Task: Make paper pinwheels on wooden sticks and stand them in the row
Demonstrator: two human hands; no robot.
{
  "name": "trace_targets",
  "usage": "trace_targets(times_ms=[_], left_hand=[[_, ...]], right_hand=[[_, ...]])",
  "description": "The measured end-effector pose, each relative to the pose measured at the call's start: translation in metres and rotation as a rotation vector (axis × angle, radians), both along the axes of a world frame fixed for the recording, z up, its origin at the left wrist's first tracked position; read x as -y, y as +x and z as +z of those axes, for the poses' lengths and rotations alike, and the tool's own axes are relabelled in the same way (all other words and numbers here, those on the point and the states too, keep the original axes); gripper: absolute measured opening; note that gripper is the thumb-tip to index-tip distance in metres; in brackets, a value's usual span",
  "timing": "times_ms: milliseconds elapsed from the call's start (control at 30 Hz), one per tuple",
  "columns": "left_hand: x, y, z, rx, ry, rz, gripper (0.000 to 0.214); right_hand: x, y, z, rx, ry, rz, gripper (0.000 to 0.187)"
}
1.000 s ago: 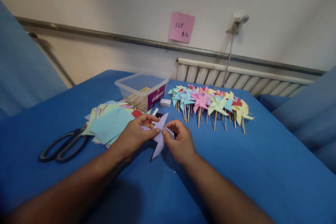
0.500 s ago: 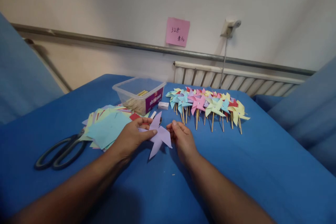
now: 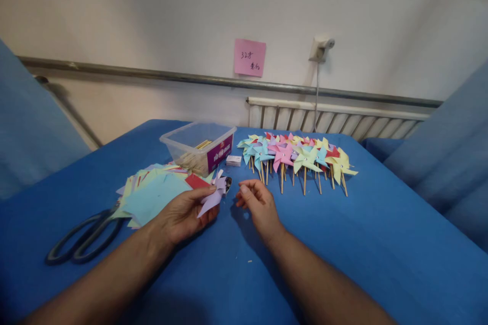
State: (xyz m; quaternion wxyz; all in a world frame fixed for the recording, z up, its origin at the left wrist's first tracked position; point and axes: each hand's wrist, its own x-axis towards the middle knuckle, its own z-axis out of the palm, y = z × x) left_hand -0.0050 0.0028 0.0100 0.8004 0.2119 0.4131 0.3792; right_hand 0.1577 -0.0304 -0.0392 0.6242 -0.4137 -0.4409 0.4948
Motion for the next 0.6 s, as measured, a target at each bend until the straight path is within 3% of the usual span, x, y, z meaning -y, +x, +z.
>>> trace_targets(times_ms=[300,433,600], left_hand=[[-0.001,-0.008,0.007,0.381,-0.055,-0.106,0.029],[0.0,-0.007,0.003,0.253,0.042,-0.127,0.023],[0.004,0.001,0.0,-0.054,0.32,-0.064,0.028]], right_hand=[[0.012,-0.013,0.005,0.17,0.118,0.026,0.021],[0.016,-0.015,0.006,0.233,0.206,-0.022,0.018],[0.014,-0.011,0.009,0.134,0.207,-0.085,0.023]])
